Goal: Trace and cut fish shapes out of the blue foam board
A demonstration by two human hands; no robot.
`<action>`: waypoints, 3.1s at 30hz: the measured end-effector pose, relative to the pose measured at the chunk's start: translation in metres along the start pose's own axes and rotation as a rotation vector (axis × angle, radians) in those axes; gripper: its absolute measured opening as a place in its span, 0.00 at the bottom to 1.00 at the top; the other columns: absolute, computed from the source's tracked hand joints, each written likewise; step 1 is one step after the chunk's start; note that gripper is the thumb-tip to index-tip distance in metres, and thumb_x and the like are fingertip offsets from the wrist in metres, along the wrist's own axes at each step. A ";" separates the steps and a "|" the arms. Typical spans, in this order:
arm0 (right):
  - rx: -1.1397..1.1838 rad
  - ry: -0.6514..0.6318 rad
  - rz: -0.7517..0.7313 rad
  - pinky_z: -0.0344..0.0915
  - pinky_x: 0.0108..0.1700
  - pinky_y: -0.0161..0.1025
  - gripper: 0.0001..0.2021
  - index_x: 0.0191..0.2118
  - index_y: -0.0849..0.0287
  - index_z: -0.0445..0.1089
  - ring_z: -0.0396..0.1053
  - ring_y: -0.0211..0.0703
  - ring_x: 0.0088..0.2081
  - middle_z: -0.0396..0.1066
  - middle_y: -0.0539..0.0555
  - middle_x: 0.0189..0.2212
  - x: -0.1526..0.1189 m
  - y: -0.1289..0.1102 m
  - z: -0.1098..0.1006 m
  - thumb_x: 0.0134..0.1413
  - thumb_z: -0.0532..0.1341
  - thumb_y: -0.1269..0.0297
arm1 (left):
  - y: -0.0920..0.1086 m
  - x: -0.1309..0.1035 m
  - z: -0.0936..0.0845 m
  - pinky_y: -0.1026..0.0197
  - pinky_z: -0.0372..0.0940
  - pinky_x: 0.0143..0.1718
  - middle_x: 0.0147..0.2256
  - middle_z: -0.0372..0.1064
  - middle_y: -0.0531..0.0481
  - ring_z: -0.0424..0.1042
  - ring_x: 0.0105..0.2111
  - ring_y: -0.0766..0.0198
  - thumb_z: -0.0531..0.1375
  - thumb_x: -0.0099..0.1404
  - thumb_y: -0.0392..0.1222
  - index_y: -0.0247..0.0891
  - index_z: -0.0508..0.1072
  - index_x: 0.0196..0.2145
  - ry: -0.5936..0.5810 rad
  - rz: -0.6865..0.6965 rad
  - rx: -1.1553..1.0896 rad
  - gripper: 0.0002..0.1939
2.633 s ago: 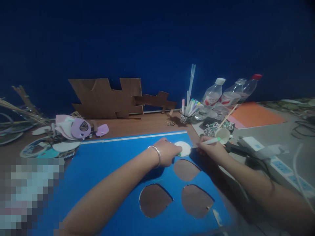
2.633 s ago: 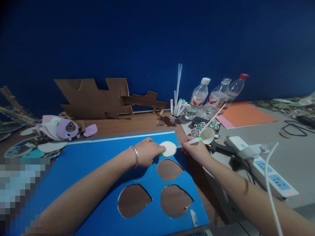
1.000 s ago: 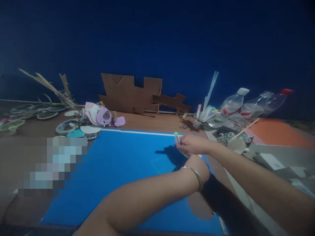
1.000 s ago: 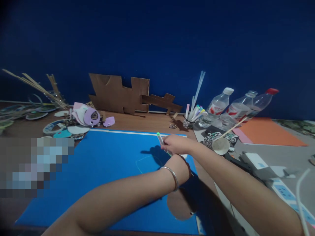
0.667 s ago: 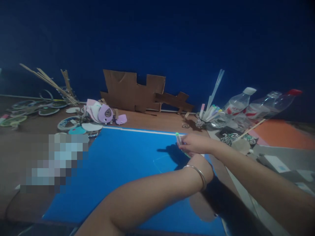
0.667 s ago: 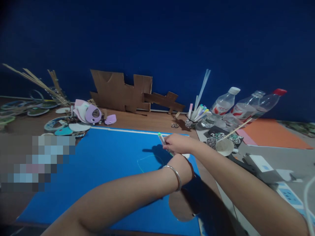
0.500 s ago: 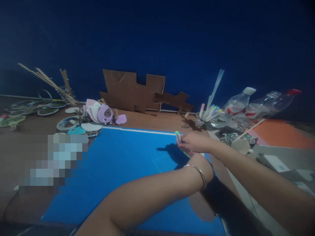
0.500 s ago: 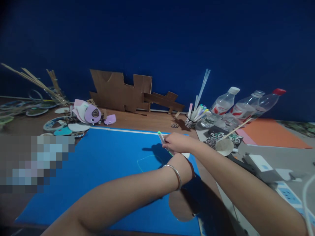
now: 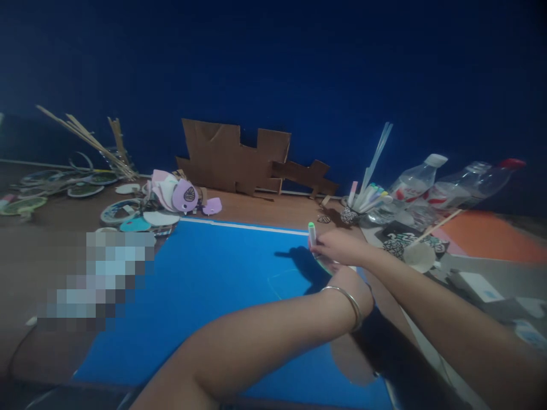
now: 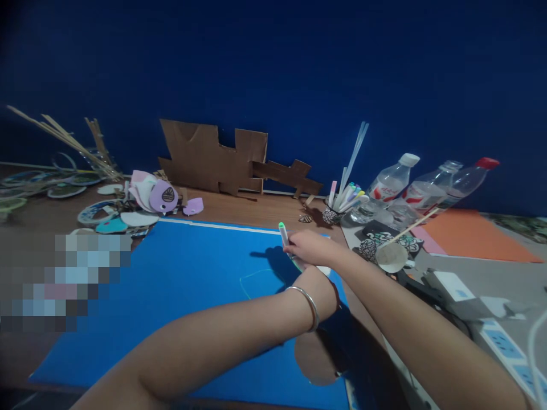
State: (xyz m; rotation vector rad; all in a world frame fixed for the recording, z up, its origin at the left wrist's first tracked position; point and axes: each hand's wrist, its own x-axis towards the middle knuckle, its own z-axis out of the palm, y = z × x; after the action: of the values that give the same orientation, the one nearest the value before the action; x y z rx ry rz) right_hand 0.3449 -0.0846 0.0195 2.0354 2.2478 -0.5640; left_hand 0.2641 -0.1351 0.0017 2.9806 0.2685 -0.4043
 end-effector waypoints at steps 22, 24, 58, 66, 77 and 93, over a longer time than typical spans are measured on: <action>0.405 0.340 0.026 0.63 0.39 0.39 0.10 0.35 0.57 0.69 0.71 0.45 0.36 0.74 0.54 0.33 -0.018 0.012 0.006 0.56 0.53 0.59 | 0.001 -0.004 0.000 0.36 0.60 0.42 0.43 0.71 0.38 0.65 0.45 0.42 0.56 0.58 0.32 0.35 0.76 0.40 -0.020 0.030 0.043 0.13; 0.532 0.461 0.033 0.64 0.39 0.39 0.09 0.36 0.57 0.67 0.71 0.44 0.34 0.73 0.53 0.31 -0.026 0.013 0.003 0.56 0.53 0.60 | -0.002 -0.005 -0.001 0.37 0.60 0.42 0.43 0.71 0.37 0.65 0.46 0.42 0.58 0.56 0.33 0.35 0.76 0.39 0.004 0.022 0.035 0.12; 1.411 1.420 0.243 0.59 0.24 0.34 0.14 0.35 0.58 0.64 0.60 0.36 0.21 0.63 0.46 0.19 -0.085 0.020 0.069 0.52 0.58 0.51 | -0.144 -0.052 -0.056 0.61 0.60 0.30 0.40 0.66 0.44 0.66 0.38 0.56 0.59 0.52 0.58 0.37 0.62 0.40 0.504 -0.410 -0.273 0.25; 1.405 1.381 0.228 0.57 0.22 0.33 0.11 0.34 0.58 0.64 0.59 0.34 0.19 0.63 0.45 0.19 -0.078 0.014 0.073 0.52 0.59 0.54 | -0.206 -0.100 -0.023 0.60 0.58 0.31 0.37 0.67 0.45 0.67 0.36 0.55 0.60 0.50 0.56 0.38 0.62 0.37 0.403 -0.673 -0.173 0.22; 1.463 1.061 0.062 0.61 0.24 0.35 0.12 0.38 0.59 0.69 0.65 0.38 0.25 0.69 0.49 0.22 -0.078 0.007 0.079 0.47 0.64 0.60 | -0.152 -0.079 0.000 0.60 0.58 0.35 0.33 0.67 0.47 0.66 0.34 0.60 0.43 0.67 0.50 0.37 0.65 0.32 0.457 -0.459 -0.200 0.18; 1.561 0.769 0.045 0.65 0.29 0.36 0.14 0.35 0.61 0.71 0.70 0.42 0.28 0.73 0.54 0.26 -0.079 -0.014 0.072 0.48 0.63 0.54 | -0.096 -0.066 0.007 0.65 0.56 0.35 0.31 0.68 0.53 0.66 0.33 0.65 0.46 0.69 0.48 0.40 0.66 0.34 0.459 -0.102 -0.326 0.14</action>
State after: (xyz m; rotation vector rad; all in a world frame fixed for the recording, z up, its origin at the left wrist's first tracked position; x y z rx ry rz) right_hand 0.3268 -0.1831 -0.0223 3.2732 2.1406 -2.4726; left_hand 0.1810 -0.0532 0.0037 2.7011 0.4776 0.2979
